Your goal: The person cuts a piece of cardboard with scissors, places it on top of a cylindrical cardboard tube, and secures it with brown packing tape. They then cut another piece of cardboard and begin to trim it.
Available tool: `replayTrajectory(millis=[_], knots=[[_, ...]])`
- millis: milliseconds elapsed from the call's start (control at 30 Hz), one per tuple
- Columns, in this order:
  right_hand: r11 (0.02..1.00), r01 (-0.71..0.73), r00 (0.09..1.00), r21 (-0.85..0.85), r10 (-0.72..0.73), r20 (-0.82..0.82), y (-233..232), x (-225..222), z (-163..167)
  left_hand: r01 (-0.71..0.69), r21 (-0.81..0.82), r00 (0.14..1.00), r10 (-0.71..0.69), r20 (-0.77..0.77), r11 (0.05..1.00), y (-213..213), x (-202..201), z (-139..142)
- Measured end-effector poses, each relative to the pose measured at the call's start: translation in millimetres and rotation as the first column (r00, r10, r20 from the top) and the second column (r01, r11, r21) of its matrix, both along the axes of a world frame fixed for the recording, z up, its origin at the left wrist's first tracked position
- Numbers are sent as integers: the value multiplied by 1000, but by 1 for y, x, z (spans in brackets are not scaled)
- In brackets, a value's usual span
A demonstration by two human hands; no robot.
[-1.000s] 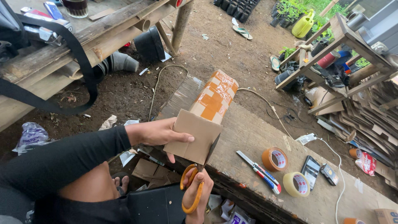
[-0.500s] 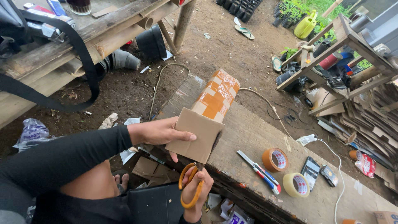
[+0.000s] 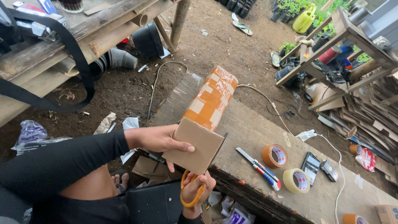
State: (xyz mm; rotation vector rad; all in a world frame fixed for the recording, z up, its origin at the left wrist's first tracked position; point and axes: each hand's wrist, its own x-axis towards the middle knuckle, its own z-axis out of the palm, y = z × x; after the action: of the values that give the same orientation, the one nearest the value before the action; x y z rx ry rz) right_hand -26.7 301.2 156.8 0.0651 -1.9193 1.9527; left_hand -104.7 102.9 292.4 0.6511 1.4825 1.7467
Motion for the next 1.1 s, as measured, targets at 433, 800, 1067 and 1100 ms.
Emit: replayTrajectory(millis=[433, 800, 1067, 1100], knots=[[838, -315, 949, -445, 278, -147, 35, -13, -5, -638, 205, 765, 642, 53, 742, -31, -48, -37], [886, -19, 999, -462, 3, -34, 20, -21, -5, -199, -43, 976, 194, -102, 979, 4, -24, -24], [966, -170, 972, -194, 197, 129, 12, -12, 14, -199, -102, 969, 181, -166, 975, -5, -28, -25], [961, -188, 970, -204, 214, 118, 11, -12, 16, -193, -116, 970, 171, -173, 974, -7, -28, -24]])
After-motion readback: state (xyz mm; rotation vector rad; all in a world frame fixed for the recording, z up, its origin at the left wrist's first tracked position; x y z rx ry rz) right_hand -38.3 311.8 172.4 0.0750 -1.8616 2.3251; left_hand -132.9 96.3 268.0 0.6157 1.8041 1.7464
